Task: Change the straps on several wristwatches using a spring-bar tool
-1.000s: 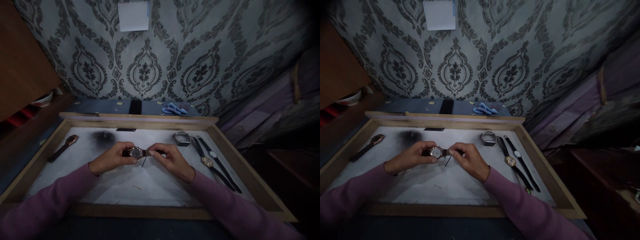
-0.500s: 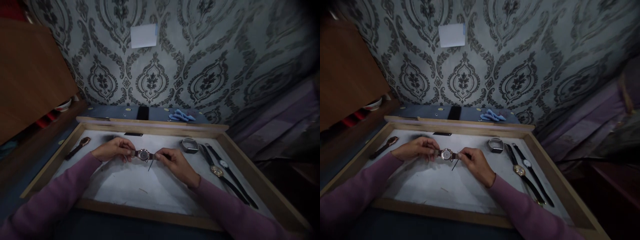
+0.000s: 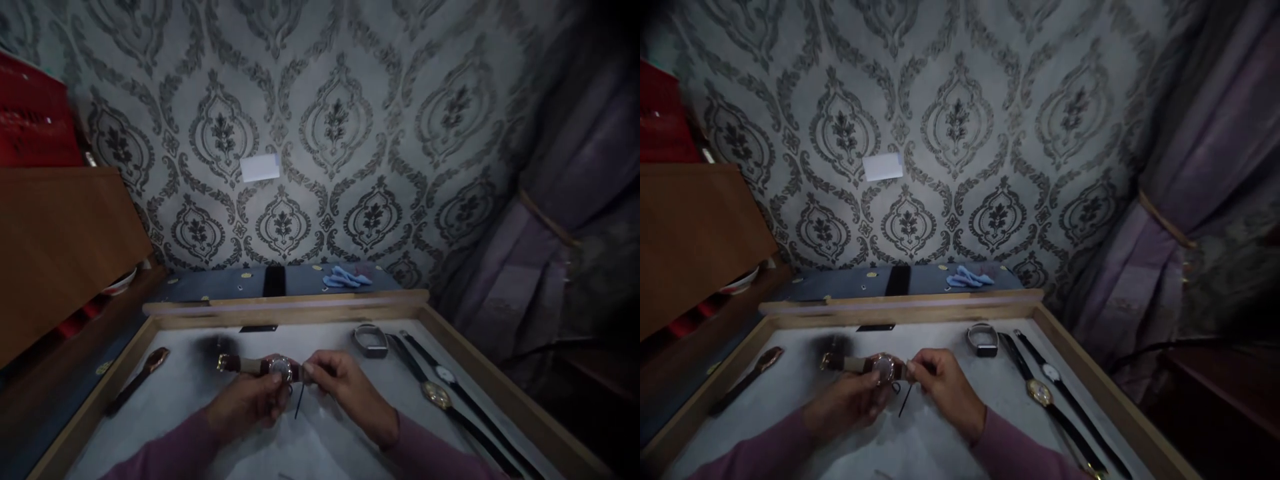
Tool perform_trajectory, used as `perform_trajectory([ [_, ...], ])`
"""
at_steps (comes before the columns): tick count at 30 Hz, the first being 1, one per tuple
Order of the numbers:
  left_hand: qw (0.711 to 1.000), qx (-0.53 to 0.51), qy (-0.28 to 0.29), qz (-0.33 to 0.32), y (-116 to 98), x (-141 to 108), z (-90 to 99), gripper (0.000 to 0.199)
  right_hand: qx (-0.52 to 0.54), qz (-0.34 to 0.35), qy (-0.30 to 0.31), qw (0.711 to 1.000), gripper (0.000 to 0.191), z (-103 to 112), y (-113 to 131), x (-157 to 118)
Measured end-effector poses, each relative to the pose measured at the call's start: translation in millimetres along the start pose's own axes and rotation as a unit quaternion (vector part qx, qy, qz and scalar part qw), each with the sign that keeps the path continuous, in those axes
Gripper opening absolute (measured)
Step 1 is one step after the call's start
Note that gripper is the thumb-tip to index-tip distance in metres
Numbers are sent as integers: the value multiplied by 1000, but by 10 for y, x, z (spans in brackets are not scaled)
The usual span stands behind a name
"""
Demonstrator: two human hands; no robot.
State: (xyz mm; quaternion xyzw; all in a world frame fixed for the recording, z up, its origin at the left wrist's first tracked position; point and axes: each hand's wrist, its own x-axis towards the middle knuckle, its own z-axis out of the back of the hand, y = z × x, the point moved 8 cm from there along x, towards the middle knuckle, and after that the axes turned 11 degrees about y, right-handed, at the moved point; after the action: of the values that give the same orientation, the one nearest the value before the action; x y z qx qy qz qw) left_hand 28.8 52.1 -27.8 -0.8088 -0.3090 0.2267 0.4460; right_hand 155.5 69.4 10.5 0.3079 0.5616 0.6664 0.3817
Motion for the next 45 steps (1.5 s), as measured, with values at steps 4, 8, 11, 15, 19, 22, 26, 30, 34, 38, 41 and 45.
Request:
perform_trajectory([
  [4,992,113,-44,-42,-178,-9,12,46,-53,30,0,998,34,-16,82,-40],
  [8,968,229,-102,-8,-335,-78,36,47,-122,52,-7,991,28,-35,172,-75],
  [11,952,286,-110,26,-357,-113,74,48,-184,38,-2,982,21,-85,211,-65],
  [15,934,339,-95,59,-305,-110,147,42,-206,14,22,978,16,-144,211,-6],
  [19,954,275,-86,75,-234,-92,173,40,-119,-4,48,992,18,-161,83,42],
  [22,960,245,-92,96,-198,-94,180,38,-77,6,49,996,20,-147,12,54],
  [26,964,242,-60,95,-185,-84,131,33,-40,20,69,997,25,-170,-14,56],
  [30,961,257,-35,95,-153,-77,117,33,-32,20,57,998,29,-151,-20,56],
  [34,955,287,-19,78,-158,-80,93,31,-129,42,31,990,24,-114,27,44],
  [38,950,305,-7,66,-168,-100,69,28,-254,46,17,966,22,-118,58,22],
  [41,947,317,2,52,-175,-108,61,28,-353,27,12,935,18,-145,39,19],
  [45,939,341,-6,43,-174,-113,84,29,-430,-10,0,903,12,-151,-49,32],
])
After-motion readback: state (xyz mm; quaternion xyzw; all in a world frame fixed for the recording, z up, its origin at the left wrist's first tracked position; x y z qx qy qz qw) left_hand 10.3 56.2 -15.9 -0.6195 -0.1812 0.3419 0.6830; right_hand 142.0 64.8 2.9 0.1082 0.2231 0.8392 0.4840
